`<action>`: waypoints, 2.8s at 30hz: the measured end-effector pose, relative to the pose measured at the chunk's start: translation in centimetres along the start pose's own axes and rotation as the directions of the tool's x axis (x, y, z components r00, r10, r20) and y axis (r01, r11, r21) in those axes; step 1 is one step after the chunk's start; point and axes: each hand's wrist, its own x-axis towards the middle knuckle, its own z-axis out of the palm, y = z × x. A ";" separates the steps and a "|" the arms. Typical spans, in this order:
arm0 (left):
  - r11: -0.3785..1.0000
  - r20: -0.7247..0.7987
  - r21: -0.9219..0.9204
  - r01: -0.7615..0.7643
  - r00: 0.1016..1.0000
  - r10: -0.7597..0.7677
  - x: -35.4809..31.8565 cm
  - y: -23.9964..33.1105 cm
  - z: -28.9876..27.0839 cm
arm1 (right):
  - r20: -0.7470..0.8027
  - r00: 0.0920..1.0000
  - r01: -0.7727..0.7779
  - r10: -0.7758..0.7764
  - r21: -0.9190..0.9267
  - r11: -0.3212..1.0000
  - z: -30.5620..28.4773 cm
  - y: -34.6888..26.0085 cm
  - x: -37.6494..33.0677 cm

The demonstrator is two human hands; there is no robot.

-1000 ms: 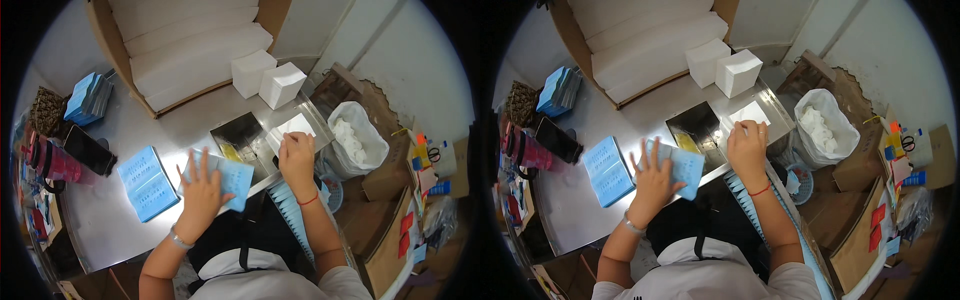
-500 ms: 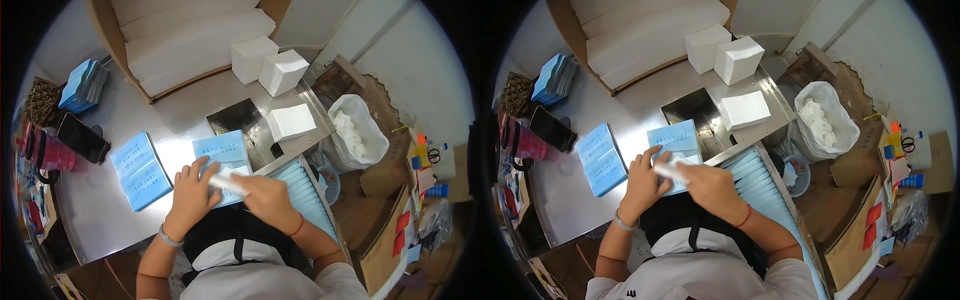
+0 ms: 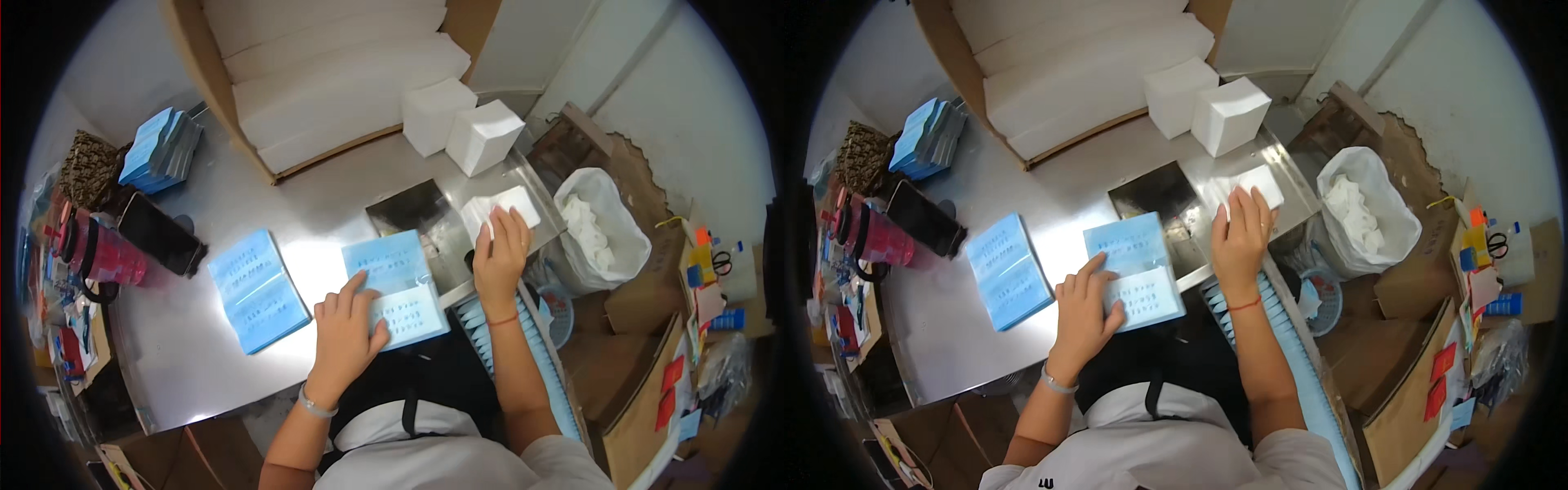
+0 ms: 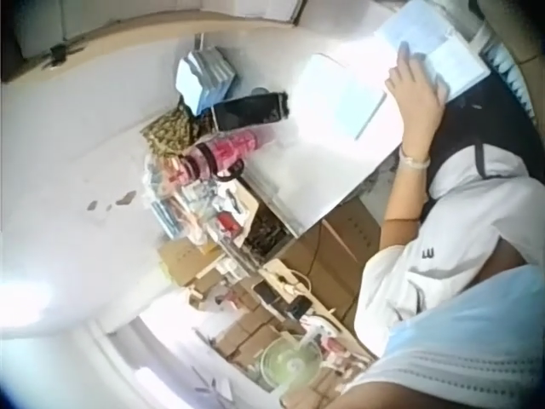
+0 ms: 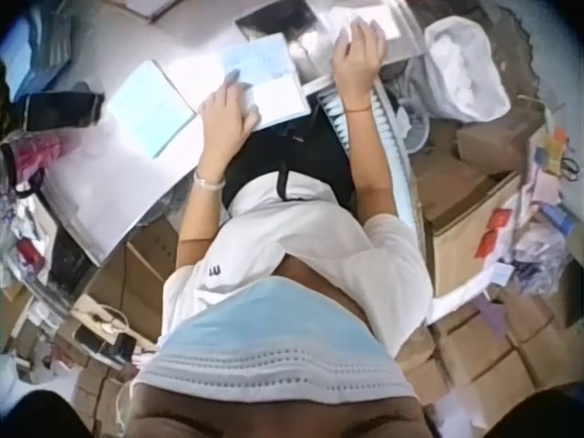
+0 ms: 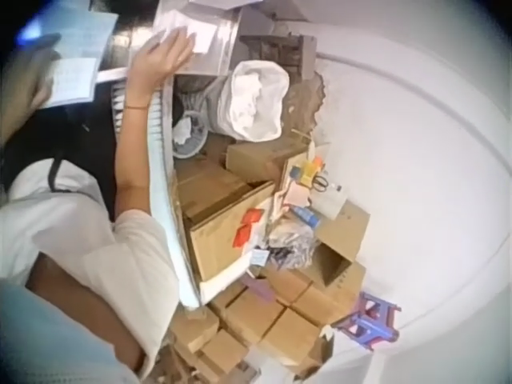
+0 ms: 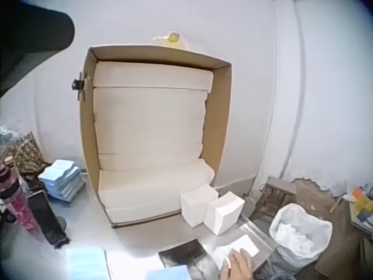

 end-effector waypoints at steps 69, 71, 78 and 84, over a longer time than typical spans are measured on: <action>0.995 0.252 0.038 0.092 0.963 -0.099 1.0 -0.6 -1.7 | 0.230 0.962 0.162 -0.145 -0.056 0.985 -1.7 -1.2 0.6; 0.984 0.192 0.179 0.002 0.981 -0.037 3.1 0.8 -1.3 | 0.248 0.964 0.113 -0.100 -0.039 0.993 -1.9 -0.4 0.4; 0.952 0.122 0.304 -0.013 0.992 -0.026 3.1 0.9 -1.8 | 0.362 0.919 0.108 -0.157 0.151 0.983 -3.3 0.1 1.5; 0.987 -0.040 0.077 0.139 0.990 -0.137 0.9 0.7 0.9 | 0.297 0.943 0.117 -0.150 0.128 0.985 -2.5 0.7 1.2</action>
